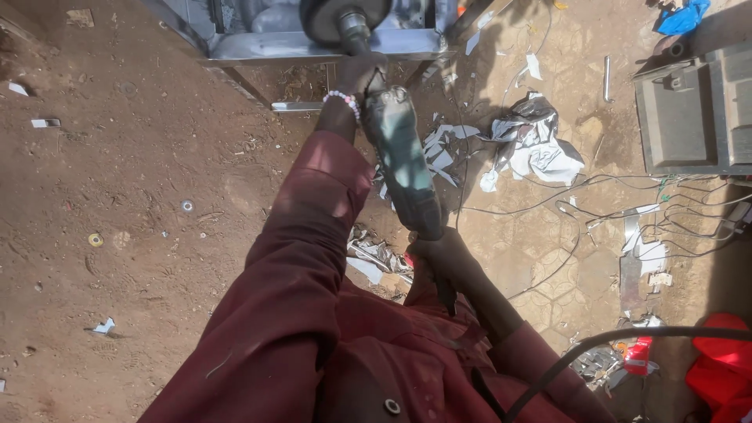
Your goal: Polishing the surfaces of a metal frame using a power grinder with a buffing wheel
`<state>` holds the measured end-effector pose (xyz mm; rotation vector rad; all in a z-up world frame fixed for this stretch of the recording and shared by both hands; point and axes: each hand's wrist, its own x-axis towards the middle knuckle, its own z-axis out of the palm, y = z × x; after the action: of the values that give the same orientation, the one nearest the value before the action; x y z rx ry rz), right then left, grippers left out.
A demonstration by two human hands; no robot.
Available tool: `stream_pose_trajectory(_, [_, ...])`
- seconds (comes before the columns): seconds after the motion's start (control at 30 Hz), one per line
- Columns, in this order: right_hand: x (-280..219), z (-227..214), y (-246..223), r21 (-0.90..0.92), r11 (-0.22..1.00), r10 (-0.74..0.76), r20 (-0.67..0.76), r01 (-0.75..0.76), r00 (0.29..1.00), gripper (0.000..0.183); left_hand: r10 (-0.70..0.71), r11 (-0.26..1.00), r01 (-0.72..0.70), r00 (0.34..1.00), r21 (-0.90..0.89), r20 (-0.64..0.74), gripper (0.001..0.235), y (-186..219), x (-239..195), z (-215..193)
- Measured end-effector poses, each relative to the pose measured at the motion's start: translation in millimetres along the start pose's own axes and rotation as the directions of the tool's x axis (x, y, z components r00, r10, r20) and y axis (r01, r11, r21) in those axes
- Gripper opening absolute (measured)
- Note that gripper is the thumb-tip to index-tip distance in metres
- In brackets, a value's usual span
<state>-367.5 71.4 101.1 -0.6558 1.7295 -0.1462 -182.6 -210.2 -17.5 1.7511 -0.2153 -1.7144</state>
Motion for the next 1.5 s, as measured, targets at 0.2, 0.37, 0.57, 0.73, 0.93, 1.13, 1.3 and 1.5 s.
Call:
stream_pose_trajectory(0.2, [-37.7,64.3,-61.1,-0.155,0.987,0.056,0.141,-0.034,0.988,0.016,0.079,0.997,-0.078,0.991,0.013,-0.106,0.05,20.8,-13.3,-129.7])
stream_pose_trajectory(0.37, [-24.1,70.4,-36.2,0.025,0.999,-0.028,0.251,0.022,0.968,0.018,0.152,0.974,-0.147,0.988,-0.174,0.018,0.011,10.1,-50.8,-138.6])
stream_pose_trajectory(0.57, [-28.5,54.2,-38.2,-0.187,0.982,0.041,0.148,-0.013,0.988,0.019,0.118,0.98,-0.123,0.992,-0.157,-0.04,0.018,3.9,-31.6,-115.3])
stream_pose_trajectory(0.73, [-1.6,76.0,-26.3,-0.046,0.999,0.012,0.205,-0.002,0.979,0.017,0.117,0.976,-0.139,0.983,-0.169,-0.138,0.048,1.4,-25.1,-147.5])
stream_pose_trajectory(0.93, [52.8,86.6,6.8,-0.071,0.993,-0.081,0.214,0.098,0.974,0.02,0.11,0.941,-0.158,0.979,-0.298,-0.17,0.05,-3.6,-28.9,-156.8])
stream_pose_trajectory(1.13, [64.3,71.7,-5.5,-0.253,0.961,-0.058,0.209,0.111,0.976,0.017,0.154,0.908,-0.246,0.948,-0.338,-0.277,0.077,-11.1,-27.7,-160.9])
stream_pose_trajectory(1.3, [92.2,52.2,30.0,-0.218,0.958,-0.147,0.193,0.189,0.97,0.016,0.208,0.966,-0.243,0.934,-0.089,-0.291,0.054,-10.3,-14.4,-115.1])
stream_pose_trajectory(1.5, [37.7,-16.6,42.2,0.066,0.975,-0.217,0.042,0.214,0.975,0.061,0.23,0.97,-0.236,0.969,0.058,0.085,0.023,-67.3,59.2,0.3])
